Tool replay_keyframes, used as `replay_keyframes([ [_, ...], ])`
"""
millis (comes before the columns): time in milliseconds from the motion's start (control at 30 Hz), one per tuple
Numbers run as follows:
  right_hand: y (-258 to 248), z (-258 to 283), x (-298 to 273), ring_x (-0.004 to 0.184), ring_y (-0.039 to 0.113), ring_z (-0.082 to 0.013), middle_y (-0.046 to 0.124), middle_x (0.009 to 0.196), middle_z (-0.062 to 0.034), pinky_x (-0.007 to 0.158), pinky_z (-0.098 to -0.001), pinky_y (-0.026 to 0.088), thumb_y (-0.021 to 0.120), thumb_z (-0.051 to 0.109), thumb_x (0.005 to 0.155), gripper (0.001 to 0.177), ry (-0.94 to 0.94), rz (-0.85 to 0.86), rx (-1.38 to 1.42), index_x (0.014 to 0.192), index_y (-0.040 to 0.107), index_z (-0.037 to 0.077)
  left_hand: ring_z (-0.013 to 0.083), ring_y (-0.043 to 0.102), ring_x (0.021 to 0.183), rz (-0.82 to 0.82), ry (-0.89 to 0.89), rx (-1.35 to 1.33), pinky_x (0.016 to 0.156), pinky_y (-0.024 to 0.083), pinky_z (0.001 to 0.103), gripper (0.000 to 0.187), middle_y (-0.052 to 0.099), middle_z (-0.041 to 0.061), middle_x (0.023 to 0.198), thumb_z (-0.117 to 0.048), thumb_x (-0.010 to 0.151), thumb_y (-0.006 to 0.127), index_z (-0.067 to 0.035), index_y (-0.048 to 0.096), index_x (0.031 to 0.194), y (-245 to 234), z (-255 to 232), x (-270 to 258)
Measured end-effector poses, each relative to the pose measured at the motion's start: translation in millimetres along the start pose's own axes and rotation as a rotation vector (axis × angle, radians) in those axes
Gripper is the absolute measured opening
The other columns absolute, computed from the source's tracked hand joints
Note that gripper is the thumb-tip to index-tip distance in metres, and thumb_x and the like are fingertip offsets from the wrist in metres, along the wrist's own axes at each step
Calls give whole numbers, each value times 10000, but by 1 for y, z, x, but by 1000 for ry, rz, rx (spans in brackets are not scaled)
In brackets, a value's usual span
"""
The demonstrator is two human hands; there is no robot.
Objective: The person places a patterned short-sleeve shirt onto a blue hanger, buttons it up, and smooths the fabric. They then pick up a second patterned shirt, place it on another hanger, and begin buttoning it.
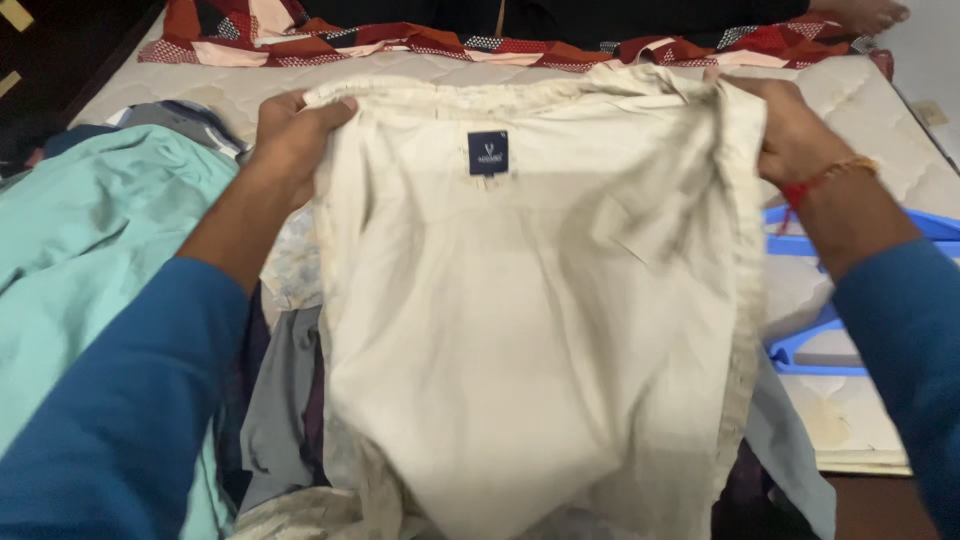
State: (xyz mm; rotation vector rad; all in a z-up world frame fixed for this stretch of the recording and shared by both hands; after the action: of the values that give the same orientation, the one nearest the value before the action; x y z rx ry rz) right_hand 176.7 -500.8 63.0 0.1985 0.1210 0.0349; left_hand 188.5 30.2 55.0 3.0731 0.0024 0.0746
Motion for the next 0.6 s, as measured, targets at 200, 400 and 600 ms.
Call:
replay_keyframes([
  [200,-10,-115,60,1158,582,-244,630,1273,-45,989,-557,464,533,466,994,502,74,-73,-359,1381,513,147,334,609,1245,-53,95,241,947,526,471,773,393,212,1515,-56,844,678,-92,276,1503,-11,103,57],
  [400,5,-180,-8,1223,595,-455,653,1295,-231,996,-630,441,634,609,927,770,-3,-330,-1433,1488,472,107,448,570,1241,-30,172,1003,996,474,529,738,564,280,1359,-268,849,786,-41,432,1456,-25,168,-23],
  [600,31,-160,-56,1381,446,-445,485,1516,-246,1070,-618,337,740,350,890,699,-577,-429,-1500,1460,507,18,435,676,1020,-75,-4,1092,888,533,496,582,697,278,1067,-470,857,761,48,646,1097,-22,158,-96],
])
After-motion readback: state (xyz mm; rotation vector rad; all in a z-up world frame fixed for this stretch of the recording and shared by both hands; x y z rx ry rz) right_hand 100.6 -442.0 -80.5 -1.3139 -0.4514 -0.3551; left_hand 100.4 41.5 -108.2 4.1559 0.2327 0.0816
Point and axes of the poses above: each hand's wrist, its own x-axis towards the middle knuckle, its own y-axis out of the palm, z = x × y, the point moved 2 cm from there along x, towards the middle knuckle
